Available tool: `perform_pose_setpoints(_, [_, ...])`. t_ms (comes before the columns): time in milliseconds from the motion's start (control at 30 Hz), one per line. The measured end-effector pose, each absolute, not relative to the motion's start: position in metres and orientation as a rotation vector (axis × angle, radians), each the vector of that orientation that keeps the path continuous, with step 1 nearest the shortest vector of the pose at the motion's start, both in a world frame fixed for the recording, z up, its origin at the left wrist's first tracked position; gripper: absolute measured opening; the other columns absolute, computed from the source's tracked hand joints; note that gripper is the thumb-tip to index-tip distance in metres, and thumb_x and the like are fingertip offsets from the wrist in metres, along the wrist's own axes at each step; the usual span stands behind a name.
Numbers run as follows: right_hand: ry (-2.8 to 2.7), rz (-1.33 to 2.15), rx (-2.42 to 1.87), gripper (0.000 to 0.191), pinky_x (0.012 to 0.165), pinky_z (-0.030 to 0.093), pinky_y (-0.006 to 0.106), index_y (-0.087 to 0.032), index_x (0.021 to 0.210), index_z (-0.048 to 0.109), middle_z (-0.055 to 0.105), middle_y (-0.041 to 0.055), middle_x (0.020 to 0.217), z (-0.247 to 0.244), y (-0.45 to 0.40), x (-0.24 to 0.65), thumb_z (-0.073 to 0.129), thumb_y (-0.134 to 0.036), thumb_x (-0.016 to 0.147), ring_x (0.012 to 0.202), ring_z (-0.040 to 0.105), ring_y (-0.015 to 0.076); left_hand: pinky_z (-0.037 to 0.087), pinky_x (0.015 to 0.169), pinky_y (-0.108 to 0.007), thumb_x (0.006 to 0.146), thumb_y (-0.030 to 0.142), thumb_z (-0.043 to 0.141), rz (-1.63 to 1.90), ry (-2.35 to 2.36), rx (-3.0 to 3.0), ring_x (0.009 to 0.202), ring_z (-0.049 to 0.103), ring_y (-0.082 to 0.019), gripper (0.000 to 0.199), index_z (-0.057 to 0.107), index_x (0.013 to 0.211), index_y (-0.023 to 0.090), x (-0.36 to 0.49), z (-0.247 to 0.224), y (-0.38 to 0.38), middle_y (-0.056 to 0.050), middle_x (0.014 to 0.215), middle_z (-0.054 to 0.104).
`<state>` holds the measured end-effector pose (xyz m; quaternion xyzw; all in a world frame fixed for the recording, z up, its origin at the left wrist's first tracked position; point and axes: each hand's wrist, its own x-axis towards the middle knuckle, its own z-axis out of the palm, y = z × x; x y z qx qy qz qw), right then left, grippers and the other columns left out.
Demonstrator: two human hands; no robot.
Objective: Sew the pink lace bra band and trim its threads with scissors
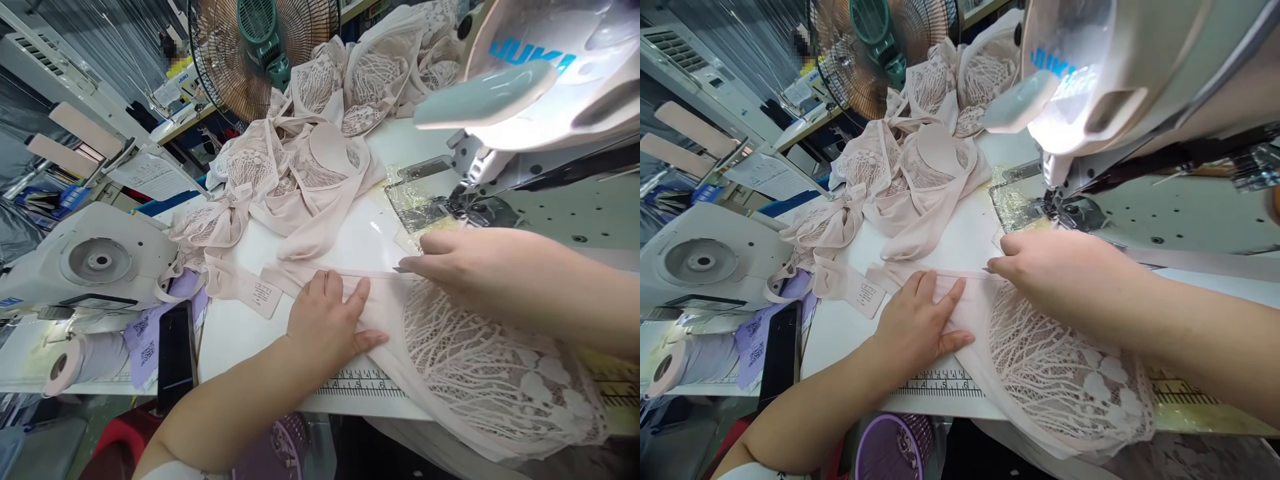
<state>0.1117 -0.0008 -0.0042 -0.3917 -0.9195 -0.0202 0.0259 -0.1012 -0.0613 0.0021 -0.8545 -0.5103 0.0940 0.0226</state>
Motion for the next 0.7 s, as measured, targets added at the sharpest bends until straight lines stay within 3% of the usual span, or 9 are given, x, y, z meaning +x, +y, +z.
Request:
perform_pose_setpoints(100, [-2.784, -0.028, -1.171, 0.033, 0.046, 0.015, 0.025, -0.021, 0.088, 0.068, 0.042, 0.0018, 0.062, -0.003, 0.001, 0.098, 0.048, -0.004, 0.068, 0.049, 0.031, 0.0104, 0.042, 0.090, -0.046, 0.077, 0.068, 0.044, 0.282, -1.588, -2.639, 0.111, 0.043, -0.034, 0.073, 0.038, 0.136, 0.025, -0.102, 0.002, -0.061, -0.017, 0.119, 0.047])
perform_pose_setpoints(267, [-2.743, 0.049, -1.074, 0.022, 0.047, 0.013, 0.025, -0.018, 0.082, 0.067, 0.041, 0.0019, 0.062, -0.013, 0.004, 0.082, 0.049, -0.010, 0.073, 0.052, 0.031, 0.0111, 0.043, 0.090, -0.045, 0.077, 0.068, 0.043, 0.242, -1.563, -2.642, 0.107, 0.044, -0.033, 0.074, 0.038, 0.136, 0.023, -0.103, 0.000, -0.060, -0.016, 0.116, 0.048])
perform_pose_setpoints(467, [-2.725, 0.007, -1.109, 0.025, 0.047, 0.012, 0.025, -0.019, 0.092, 0.068, 0.044, 0.0025, 0.064, -0.014, 0.004, 0.085, 0.049, -0.013, 0.077, 0.052, 0.034, 0.0116, 0.043, 0.089, -0.045, 0.077, 0.068, 0.043, 0.237, -1.551, -2.637, 0.107, 0.044, -0.032, 0.075, 0.037, 0.136, 0.023, -0.103, 0.000, -0.061, -0.016, 0.116, 0.047])
perform_pose_setpoints(700, [-2.800, 0.049, -1.105, 0.019, 0.047, 0.014, 0.026, -0.019, 0.086, 0.068, 0.047, 0.0039, 0.066, -0.012, 0.007, 0.081, 0.052, -0.014, 0.077, 0.054, 0.036, 0.0124, 0.043, 0.090, -0.046, 0.077, 0.068, 0.043, 0.276, -1.559, -2.609, 0.112, 0.043, -0.034, 0.075, 0.035, 0.138, 0.025, -0.104, 0.001, -0.062, -0.017, 0.120, 0.046])
